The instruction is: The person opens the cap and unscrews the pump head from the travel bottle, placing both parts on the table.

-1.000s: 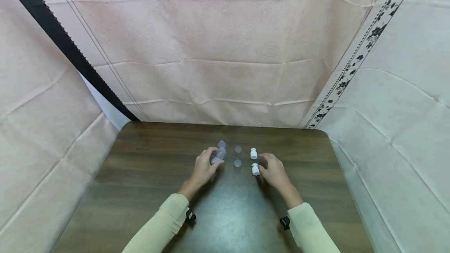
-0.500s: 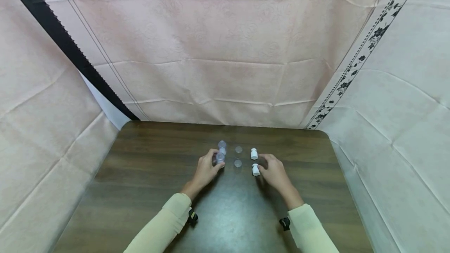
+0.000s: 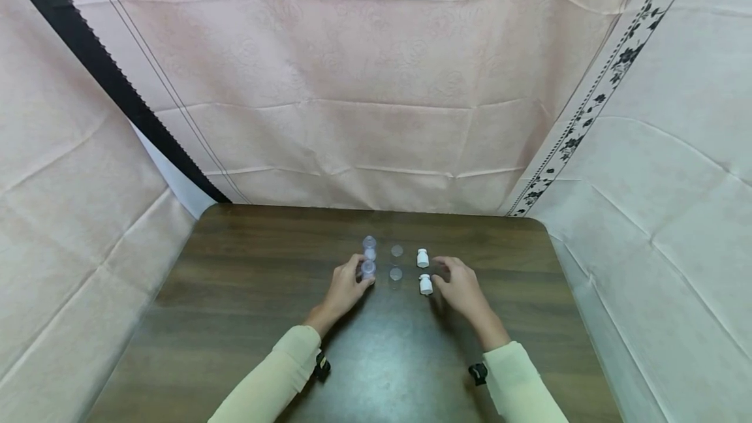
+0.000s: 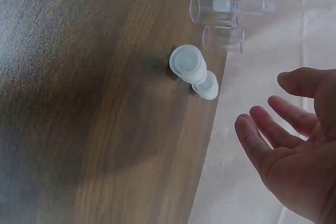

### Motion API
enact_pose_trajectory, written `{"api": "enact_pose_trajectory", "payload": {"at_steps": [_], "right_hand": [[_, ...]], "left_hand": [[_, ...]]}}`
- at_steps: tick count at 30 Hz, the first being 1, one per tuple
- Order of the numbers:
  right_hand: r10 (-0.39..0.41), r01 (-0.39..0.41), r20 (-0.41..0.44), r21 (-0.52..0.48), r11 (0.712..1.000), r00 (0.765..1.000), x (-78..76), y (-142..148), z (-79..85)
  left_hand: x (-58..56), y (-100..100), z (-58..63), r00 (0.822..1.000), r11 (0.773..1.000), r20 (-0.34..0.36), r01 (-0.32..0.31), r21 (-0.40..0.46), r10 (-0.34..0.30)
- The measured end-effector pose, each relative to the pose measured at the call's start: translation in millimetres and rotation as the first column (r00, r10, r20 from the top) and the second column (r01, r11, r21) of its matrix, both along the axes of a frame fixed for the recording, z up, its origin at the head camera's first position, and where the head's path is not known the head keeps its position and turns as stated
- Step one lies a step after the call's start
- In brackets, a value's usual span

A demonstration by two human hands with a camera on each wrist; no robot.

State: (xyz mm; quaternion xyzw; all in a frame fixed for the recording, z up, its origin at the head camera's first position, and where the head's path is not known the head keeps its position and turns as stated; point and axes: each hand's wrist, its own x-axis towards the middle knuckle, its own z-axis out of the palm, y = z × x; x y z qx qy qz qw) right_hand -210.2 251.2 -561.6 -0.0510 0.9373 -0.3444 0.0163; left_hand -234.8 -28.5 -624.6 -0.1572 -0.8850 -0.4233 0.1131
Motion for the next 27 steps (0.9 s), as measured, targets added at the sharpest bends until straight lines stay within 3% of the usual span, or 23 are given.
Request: {"api": "enact_pose_trajectory", "payload": {"at_steps": [9,21,27], "right_hand": [[0.004,-0.003,0.007,-0.009,1.0,1.0,-0.6,1.3,1.7],[0.01,-0.01,0.008,-0.004,1.0,1.0,-1.4,3.5,5.6],[0.008,-0.008,-0.046,-0.005,1.0,0.999,-2.9,9.2,7.9]], "left_hand": [[1.0,-1.5,-4.8,1.0,1.0,-0.017,0.006,-0.005,-0.006],[1.4,-1.2,-7.1,0.998,1.0,0.054,0.013,-0.014,-0.012],[5.0,-9.0,-3.5,0.996,1.0,0.087,0.011,0.004,-0.012]]}}
